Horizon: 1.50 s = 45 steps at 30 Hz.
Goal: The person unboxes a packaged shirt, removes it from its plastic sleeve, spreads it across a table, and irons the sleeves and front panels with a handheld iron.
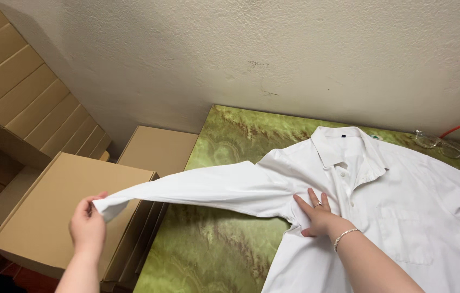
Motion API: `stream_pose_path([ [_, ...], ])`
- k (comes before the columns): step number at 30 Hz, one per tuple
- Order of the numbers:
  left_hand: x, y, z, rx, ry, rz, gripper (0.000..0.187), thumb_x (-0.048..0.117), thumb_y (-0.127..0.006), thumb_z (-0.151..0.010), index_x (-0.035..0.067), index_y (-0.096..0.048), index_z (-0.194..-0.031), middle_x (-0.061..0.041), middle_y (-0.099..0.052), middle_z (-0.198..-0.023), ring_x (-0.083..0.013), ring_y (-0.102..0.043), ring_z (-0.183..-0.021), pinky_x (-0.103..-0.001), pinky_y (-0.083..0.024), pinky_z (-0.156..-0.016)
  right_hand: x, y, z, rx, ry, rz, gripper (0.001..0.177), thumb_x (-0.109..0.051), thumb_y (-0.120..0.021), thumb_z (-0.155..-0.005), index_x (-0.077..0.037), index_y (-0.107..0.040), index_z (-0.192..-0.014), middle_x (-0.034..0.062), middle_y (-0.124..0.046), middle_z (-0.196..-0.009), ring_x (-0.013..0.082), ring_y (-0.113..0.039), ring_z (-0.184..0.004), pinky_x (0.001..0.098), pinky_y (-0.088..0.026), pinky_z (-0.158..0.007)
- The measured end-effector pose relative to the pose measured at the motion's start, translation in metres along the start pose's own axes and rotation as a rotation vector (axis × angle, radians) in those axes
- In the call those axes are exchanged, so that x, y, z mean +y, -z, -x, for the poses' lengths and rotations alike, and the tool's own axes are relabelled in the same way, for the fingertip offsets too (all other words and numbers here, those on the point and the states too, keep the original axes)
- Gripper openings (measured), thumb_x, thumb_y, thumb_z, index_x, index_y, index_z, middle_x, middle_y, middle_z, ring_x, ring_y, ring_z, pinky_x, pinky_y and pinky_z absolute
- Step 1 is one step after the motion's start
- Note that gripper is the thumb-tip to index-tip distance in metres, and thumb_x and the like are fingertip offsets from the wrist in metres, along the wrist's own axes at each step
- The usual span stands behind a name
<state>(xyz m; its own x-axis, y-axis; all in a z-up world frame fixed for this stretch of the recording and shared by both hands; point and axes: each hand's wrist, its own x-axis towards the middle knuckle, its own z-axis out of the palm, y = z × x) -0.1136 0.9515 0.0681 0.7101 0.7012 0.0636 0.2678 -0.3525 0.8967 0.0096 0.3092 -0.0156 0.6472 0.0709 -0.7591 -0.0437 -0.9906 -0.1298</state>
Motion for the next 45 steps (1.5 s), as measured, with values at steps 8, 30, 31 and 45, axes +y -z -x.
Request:
stream_pose_path([
  [8, -0.052, 0.087, -0.07, -0.203, 0.048, 0.409, 0.031, 0.002, -0.048, -0.117, -0.013, -0.074, -0.108, -0.032, -0.082, -0.121, -0.0402, -0.079, -0.122, -0.045, -0.064, -0.105, -0.079, 0.032, 0.067, -0.085, -0.024, 0.08, 0.121, -0.014, -0.068, -0.103, -0.064, 0.007, -0.183, -0.0214, 0.036, -0.194, 0.0206, 0.028, -0.183, 0.0781, -0.022, -0.134],
  [30, -0.171, 0.038, -0.071, -0.248, 0.381, -0.911, 0.116, 0.077, -0.071, -0.084, 0.015, -0.045, -0.179, -0.03, -0.063, -0.167, -0.0409, -0.044, -0.167, -0.059, -0.033, -0.132, -0.126, 0.015, 0.026, 0.059, -0.034, -0.047, 0.103, -0.05, -0.071, -0.111, -0.06, 0.0, -0.184, -0.0159, 0.028, -0.197, 0.0268, 0.025, -0.183, 0.0799, -0.009, -0.138],
  [31, -0.163, 0.04, -0.068, -0.251, 0.38, -0.911, 0.116, 0.077, -0.071, -0.084, 0.015, -0.045, -0.179, -0.03, -0.063, -0.167, -0.0409, -0.044, -0.167, -0.059, -0.033, -0.132, -0.128, 0.016, 0.026, 0.058, -0.037, -0.047, 0.103, -0.05, -0.071, -0.111, -0.06, 0.0, -0.184, -0.0159, 0.028, -0.197, 0.0268, 0.025, -0.183, 0.0799, -0.009, -0.138],
  [45, -0.224, 0.029, -0.124, -0.206, 0.213, -1.094, 0.088, 0.076, -0.065, -0.09, 0.015, -0.086, -0.15, -0.026, -0.084, -0.146, -0.0432, -0.066, -0.15, -0.053, -0.048, -0.125, -0.153, 0.022, 0.043, 0.003, -0.068, 0.069, 0.12, -0.043, -0.083, -0.108, -0.055, 0.009, -0.185, -0.0128, 0.033, -0.196, 0.0278, 0.025, -0.183, 0.077, -0.003, -0.141],
])
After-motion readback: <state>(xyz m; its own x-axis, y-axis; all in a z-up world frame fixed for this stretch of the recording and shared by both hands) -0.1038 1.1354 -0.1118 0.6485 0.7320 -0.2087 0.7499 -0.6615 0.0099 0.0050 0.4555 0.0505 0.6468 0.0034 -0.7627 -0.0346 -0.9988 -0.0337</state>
